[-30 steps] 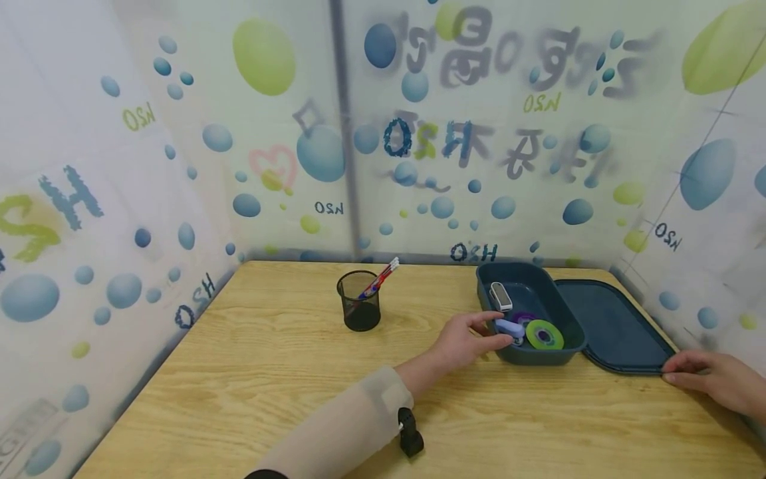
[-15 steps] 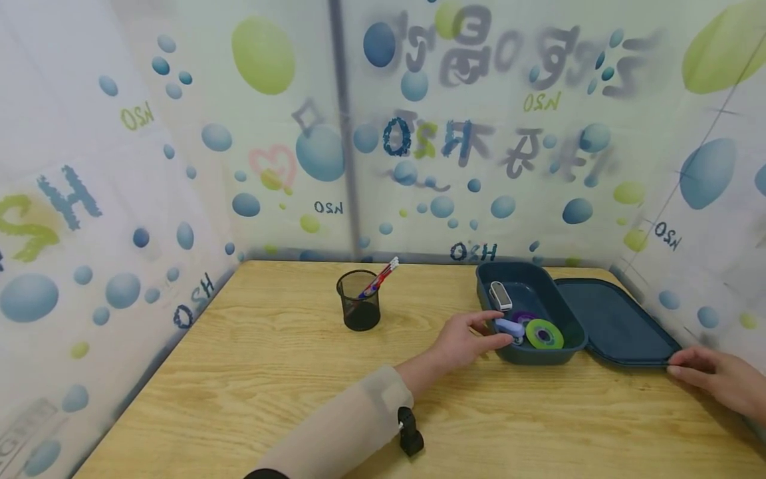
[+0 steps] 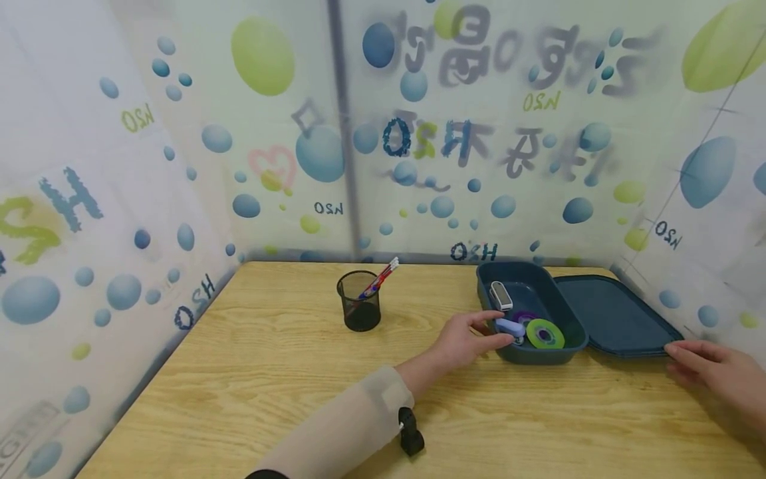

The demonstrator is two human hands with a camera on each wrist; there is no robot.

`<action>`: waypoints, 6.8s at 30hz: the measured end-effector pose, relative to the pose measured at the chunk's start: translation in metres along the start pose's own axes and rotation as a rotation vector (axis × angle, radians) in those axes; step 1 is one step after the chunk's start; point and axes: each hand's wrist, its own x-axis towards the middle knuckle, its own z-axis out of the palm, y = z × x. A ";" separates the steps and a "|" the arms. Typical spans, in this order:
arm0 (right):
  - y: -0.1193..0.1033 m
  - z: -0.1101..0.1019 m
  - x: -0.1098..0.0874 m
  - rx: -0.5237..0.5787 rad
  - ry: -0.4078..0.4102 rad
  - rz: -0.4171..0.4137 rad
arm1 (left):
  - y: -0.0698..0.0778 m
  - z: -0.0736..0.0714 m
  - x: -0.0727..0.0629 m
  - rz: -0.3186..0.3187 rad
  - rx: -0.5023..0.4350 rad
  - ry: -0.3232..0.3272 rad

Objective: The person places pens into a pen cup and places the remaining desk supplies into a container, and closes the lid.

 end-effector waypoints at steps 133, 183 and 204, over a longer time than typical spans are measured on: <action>-0.173 0.151 -0.086 -0.506 0.483 -1.030 | 0.008 -0.011 0.013 0.163 -0.263 0.087; -0.113 0.064 -0.028 -0.310 -0.099 -0.382 | 0.006 -0.012 0.011 -0.013 -0.118 0.066; -0.113 0.065 -0.028 -0.263 -0.131 -0.358 | 0.002 -0.018 0.010 -0.012 -0.082 0.008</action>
